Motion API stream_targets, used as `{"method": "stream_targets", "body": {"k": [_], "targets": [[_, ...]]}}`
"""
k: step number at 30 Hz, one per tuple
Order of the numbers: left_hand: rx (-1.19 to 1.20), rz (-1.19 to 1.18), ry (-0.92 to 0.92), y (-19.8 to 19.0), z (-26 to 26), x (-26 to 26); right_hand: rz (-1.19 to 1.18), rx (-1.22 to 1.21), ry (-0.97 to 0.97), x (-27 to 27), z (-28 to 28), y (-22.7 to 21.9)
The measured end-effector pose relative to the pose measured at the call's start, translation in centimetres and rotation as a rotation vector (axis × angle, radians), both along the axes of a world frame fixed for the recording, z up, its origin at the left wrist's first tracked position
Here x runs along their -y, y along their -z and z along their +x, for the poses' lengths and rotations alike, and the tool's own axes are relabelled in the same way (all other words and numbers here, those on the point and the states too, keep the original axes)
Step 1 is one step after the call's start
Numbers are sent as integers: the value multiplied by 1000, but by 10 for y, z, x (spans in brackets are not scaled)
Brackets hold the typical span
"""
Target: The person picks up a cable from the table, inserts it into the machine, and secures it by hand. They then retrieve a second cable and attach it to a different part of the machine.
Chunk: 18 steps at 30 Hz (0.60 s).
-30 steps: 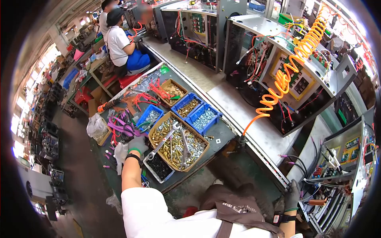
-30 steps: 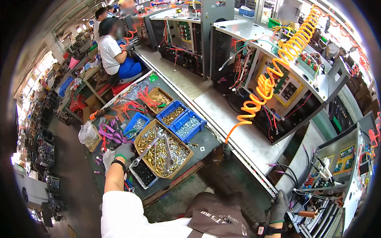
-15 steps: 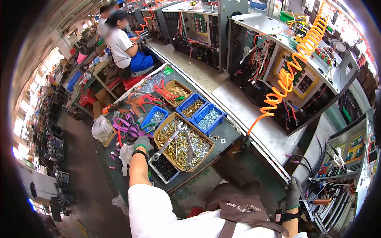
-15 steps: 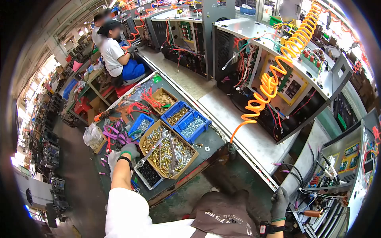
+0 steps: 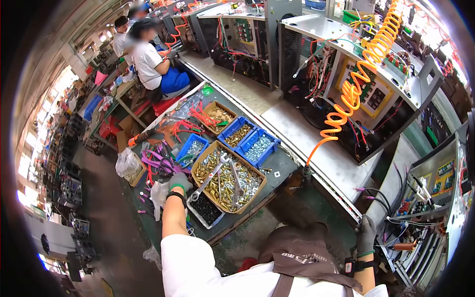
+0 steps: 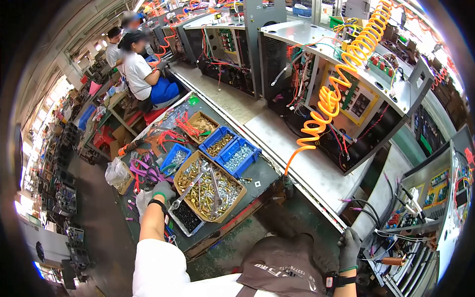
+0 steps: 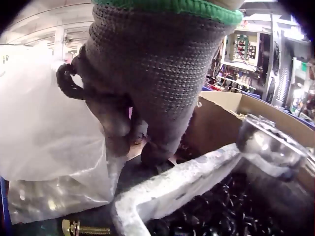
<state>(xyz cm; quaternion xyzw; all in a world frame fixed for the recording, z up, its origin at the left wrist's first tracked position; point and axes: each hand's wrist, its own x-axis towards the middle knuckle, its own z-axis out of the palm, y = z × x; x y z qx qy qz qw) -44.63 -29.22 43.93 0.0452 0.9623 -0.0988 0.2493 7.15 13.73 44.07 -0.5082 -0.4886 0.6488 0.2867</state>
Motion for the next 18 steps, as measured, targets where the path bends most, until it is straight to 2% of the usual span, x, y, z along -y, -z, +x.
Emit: {"method": "stream_targets", "body": {"k": [2, 4, 8, 10, 15, 17, 18], "targets": [[68, 87, -61, -1, -1, 2, 5, 14, -21, -1, 1, -2], [26, 16, -74, 6, -2, -1, 11, 11, -17, -1, 1, -3], [-39, 27, -42, 10, 2, -7, 18, -7, -15, -2, 2, -7], [-20, 80, -128, -5, 11, -12, 21, -13, -5, -3, 4, -7], [-63, 63, -98, -12, 10, 4, 22, -33, -43, -6, 1, 4], [-74, 242, -207, -25, 13, 7, 18, -105, -81, -5, -5, 7], [-193, -83, 587, -86, 58, -13, 2, -137, -99, 5, -14, -9]]}}
